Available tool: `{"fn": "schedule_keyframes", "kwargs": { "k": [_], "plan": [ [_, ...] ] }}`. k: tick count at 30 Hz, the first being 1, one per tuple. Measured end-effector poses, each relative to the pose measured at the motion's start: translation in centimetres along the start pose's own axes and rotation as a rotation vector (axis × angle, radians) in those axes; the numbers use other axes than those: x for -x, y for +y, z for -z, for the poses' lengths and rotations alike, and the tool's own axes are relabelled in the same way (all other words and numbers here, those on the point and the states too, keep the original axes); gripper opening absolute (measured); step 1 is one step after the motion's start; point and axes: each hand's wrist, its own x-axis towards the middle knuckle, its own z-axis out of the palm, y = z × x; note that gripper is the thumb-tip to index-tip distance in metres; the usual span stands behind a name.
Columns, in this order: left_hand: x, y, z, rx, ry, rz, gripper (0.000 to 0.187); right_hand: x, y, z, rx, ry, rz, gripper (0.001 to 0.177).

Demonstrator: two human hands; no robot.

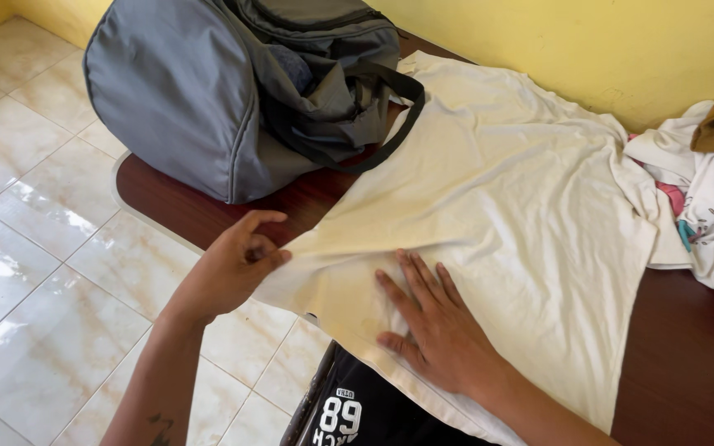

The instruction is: The person folds a pair of blue shorts and places them into a gray duffel bag. Then, the person lays out a white t-shirt on a wooden table and irons it with a handheld iron, smoothing the fabric and sleeves before folding the shirt.

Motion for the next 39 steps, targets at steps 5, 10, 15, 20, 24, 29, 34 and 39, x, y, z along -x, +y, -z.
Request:
{"fn": "schedule_keyframes", "kwargs": {
  "k": [5,10,15,20,24,29,34,39],
  "plan": [
    [1.2,0.2,-1.1,-0.443,0.286,-0.215,0.068,5.5,-1.3,0.4,0.095,0.074,-0.009,0.082],
    [3.4,2.1,-8.6,-0.621,0.153,-0.724,0.071,13.4,0.6,1.0,0.072,0.103,-0.45,0.082],
    [6.2,4.3,-16.3,-0.643,-0.219,-0.96,0.109,19.7,1.2,0.5,0.141,0.106,-0.658,0.087],
    [6.7,4.8,-18.8,-1.299,-0.872,-0.24,0.116,23.0,1.9,0.6,0.117,0.052,-0.712,0.084],
    [7.2,2.9,-19.3,-0.711,0.072,-1.211,0.107,23.7,2.1,0.9,0.099,0.055,-0.749,0.078],
    [4.7,1.7,-17.2,-0.564,-0.219,-0.74,0.065,21.1,3.6,1.3,0.0,0.153,-0.772,0.074],
    [1.9,2.0,-14.1,-0.874,0.135,-0.736,0.077,19.7,5.2,2.0,0.068,0.099,-0.573,0.076],
    [1.6,1.8,-14.1,-0.896,0.162,-0.656,0.084,19.6,5.9,1.2,0.094,0.04,-0.65,0.077]
  ]
}}
